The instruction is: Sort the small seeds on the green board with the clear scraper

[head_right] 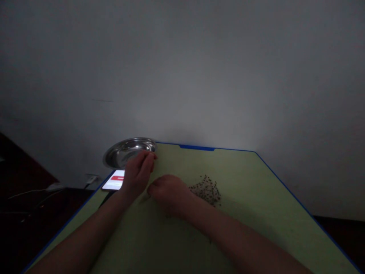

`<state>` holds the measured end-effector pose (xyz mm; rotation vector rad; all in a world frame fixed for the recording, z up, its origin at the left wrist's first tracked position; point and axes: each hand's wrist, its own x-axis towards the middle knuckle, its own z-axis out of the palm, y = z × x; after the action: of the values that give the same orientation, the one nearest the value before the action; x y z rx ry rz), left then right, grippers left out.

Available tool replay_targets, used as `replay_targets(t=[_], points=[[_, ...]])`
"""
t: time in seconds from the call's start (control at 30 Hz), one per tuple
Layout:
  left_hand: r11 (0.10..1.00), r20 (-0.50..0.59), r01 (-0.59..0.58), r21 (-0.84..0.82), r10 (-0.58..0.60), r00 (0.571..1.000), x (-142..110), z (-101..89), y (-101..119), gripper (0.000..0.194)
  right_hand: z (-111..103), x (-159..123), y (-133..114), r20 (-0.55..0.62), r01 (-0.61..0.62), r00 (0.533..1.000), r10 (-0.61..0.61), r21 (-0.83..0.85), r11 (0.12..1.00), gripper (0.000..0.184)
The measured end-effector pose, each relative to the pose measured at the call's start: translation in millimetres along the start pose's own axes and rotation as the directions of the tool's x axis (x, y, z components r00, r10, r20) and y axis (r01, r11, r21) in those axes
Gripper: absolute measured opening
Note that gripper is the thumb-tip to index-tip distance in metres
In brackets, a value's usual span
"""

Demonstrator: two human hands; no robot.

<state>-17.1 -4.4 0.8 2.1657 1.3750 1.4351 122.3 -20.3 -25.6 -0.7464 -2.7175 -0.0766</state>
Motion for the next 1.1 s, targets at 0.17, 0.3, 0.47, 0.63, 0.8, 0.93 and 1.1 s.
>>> replay_targets(t=[0.17,0.3,0.47,0.63,0.8,0.93,1.1], points=[[0.999,0.019,-0.034,0.002,0.034,0.999,-2.1,3.8,-4.0,0.026,-2.2,-26.7,-3.5,0.043,0.068,0.997,-0.068,-0.008,0.998,0.014],[0.998,0.069,-0.059,0.009,0.058,0.996,-3.1,7.5,-7.6,0.025,-21.5,-62.7,2.5,0.021,-0.007,1.0,0.007,0.03,1.0,0.017],[0.998,0.113,-0.058,0.024,0.055,0.992,-2.9,9.9,-11.6,0.024,-50.6,-74.5,28.3,-0.021,-0.238,0.971,0.238,-0.08,0.968,0.022],[0.998,0.129,-0.033,0.045,0.027,0.991,-1.9,9.8,-14.2,0.026,-62.2,-71.9,80.5,-0.042,-0.584,0.806,0.591,-0.22,0.781,0.029],[0.997,0.166,-0.027,0.068,0.015,0.986,-0.7,11.1,-17.5,0.027,-51.5,-74.0,90.9,-0.019,-0.659,0.724,0.689,-0.315,0.683,0.029],[0.997,0.177,-0.023,0.079,0.009,0.984,-0.5,11.3,-17.4,0.027,-40.4,-65.4,62.2,0.019,-0.613,0.757,0.653,-0.324,0.721,0.026],[0.995,0.175,-0.028,0.091,0.012,0.984,-0.4,11.4,-16.8,0.026,-37.4,-54.2,16.9,0.137,-0.462,0.854,0.503,-0.248,0.852,0.021]])
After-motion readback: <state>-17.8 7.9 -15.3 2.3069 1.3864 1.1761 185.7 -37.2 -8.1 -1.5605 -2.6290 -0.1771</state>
